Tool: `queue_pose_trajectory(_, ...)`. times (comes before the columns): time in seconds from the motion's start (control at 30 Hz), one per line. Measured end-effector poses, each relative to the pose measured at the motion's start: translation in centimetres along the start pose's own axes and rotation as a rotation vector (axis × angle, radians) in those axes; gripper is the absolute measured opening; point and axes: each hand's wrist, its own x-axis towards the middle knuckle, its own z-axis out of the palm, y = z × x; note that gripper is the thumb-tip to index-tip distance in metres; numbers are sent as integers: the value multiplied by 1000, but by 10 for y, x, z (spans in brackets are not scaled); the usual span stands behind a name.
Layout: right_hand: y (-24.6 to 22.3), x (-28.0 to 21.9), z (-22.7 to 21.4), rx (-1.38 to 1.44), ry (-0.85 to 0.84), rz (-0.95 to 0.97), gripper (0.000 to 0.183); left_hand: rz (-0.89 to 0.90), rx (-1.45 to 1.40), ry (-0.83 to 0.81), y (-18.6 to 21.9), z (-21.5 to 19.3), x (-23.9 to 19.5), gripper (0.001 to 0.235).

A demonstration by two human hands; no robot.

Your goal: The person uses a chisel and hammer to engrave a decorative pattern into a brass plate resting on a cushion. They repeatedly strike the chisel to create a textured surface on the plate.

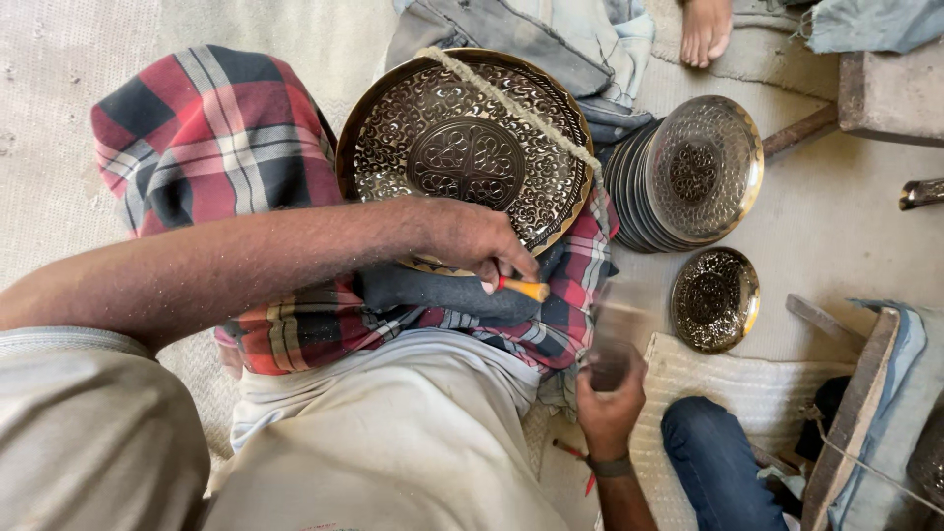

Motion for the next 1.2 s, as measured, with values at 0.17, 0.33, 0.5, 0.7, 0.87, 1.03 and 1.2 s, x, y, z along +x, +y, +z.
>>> queue_pose_trajectory(0.17, -5, 5, -4, -221, -145, -112, 65, -50, 14, 59, -7, 2, -4, 54)
queue_pose_trajectory(0.33, -9, 18, -7, -363, -217, -66, 66, -64, -28, 123, -12, 7, -9, 57)
queue_pose_trajectory(0.5, -19, 37, -9, -90, -276, 162, 62, -85, -21, 244, -16, 10, -14, 63)
queue_pose_trajectory(0.7, -42, 70, -15, -178, -341, 38, 66, -166, -87, 384, -12, 18, -28, 61)
queue_pose_trajectory(0.87, -59, 111, -24, -245, -496, 42, 71, -259, -14, 466, -12, 23, -29, 60)
queue_pose_trajectory(1.03, -70, 106, -26, -536, -511, -66, 72, -191, -58, 484, -17, 27, -35, 57)
queue_pose_trajectory(1.2, -47, 74, -16, -295, -435, -17, 69, -115, -177, 399, -25, 24, -38, 57)
